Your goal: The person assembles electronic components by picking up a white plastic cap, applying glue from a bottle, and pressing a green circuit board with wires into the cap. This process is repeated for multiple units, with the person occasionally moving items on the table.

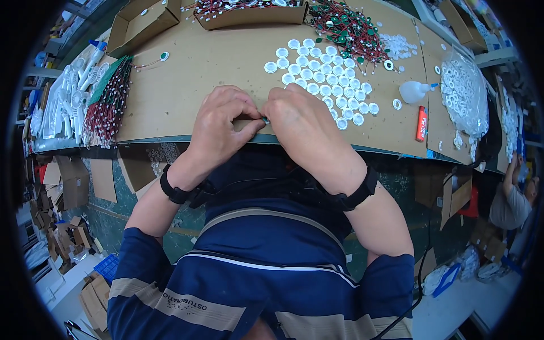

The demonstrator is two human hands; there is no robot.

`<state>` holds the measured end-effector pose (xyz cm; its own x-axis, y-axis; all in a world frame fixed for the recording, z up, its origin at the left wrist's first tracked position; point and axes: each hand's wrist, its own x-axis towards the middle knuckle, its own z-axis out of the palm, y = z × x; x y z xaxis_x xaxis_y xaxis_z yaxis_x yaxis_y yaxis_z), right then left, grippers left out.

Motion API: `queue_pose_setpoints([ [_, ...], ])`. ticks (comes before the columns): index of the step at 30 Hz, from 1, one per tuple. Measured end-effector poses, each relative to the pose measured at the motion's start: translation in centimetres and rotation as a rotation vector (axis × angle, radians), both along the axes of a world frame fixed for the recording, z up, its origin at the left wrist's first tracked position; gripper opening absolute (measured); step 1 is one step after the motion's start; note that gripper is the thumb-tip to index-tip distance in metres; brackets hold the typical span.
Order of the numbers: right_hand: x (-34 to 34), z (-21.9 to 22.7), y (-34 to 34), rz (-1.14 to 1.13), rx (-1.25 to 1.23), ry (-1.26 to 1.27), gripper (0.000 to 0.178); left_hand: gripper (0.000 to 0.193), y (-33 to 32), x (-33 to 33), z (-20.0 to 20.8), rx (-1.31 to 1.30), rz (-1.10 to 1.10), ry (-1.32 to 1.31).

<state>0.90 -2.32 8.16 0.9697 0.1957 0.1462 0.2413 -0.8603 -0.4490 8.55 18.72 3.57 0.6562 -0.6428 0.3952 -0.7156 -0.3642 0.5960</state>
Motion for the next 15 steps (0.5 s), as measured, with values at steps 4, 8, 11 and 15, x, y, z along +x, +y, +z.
queue_pose_setpoints([
  [4, 0.3, -0.1, 0.0, 0.002, -0.029, -0.014, 0.01, 0.02, 0.3, 0.1, -0.4, -0.039, -0.05, -0.093],
  [8, 0.0, -0.8, -0.1, -0.01, -0.049, -0.022, 0.009, 0.019, 0.2, -0.1, -0.3, -0.059, -0.094, -0.185],
  [11, -0.3, -0.9, -0.2, -0.034, -0.041, -0.032, 0.008, 0.018, 0.3, 0.1, 0.1, -0.038, -0.126, -0.234],
  [15, -1.5, -0.7, -0.8, -0.09, 0.057, -0.151, 0.007, 0.019, 0.0, 0.2, 1.0, 0.02, -0.178, -0.273],
])
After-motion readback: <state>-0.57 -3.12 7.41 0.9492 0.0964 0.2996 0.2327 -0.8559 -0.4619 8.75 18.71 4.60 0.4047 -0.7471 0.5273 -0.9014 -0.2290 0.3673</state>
